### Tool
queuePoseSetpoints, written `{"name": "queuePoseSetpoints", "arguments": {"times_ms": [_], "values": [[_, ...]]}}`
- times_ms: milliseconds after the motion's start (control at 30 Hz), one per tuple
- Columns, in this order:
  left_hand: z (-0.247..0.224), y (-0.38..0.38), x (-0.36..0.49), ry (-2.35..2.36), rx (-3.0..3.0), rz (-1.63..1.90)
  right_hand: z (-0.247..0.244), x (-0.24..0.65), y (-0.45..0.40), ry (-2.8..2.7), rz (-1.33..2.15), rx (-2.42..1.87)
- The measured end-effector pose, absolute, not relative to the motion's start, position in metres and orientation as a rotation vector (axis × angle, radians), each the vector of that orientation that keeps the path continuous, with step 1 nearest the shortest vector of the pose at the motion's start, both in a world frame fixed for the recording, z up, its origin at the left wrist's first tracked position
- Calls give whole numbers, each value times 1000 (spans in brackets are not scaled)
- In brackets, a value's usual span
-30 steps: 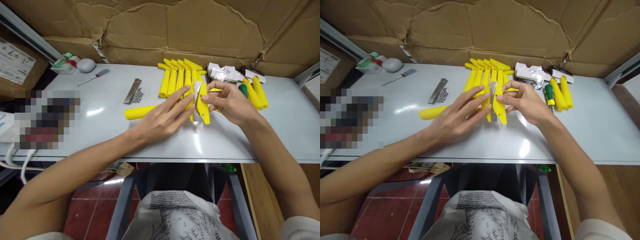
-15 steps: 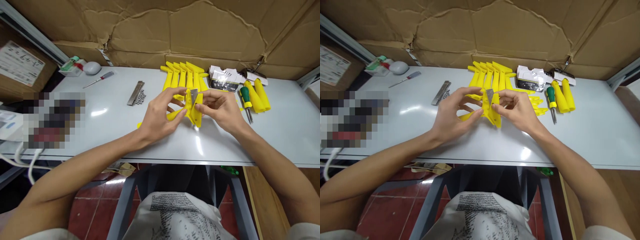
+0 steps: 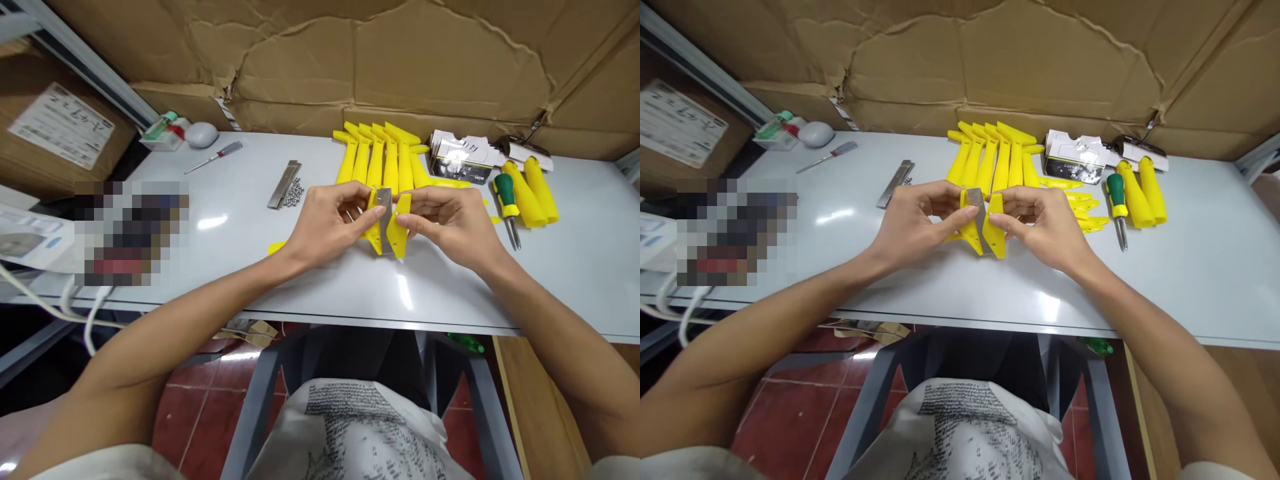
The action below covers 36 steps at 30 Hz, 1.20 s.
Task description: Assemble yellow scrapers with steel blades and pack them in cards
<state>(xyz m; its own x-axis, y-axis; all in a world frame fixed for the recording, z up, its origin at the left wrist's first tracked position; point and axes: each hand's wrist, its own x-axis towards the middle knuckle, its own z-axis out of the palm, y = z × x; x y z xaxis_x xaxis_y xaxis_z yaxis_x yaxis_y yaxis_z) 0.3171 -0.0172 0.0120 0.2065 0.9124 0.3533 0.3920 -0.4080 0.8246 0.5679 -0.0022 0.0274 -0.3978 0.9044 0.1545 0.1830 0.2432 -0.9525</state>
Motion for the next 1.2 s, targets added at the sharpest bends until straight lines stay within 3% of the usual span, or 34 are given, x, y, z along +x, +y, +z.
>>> {"name": "queuePoseSetpoints", "arguments": {"times_ms": [400,633,1200], "values": [[2,-8,317,1215,1906,1136,10,559,0,-2006,908,-1026],[8,-12,319,1191,1863,1096,8,555,-3,-1943,1113,-1069],[23,-14,312,979,1817,807,14,554,-4,-1776,1164,-1084]]}}
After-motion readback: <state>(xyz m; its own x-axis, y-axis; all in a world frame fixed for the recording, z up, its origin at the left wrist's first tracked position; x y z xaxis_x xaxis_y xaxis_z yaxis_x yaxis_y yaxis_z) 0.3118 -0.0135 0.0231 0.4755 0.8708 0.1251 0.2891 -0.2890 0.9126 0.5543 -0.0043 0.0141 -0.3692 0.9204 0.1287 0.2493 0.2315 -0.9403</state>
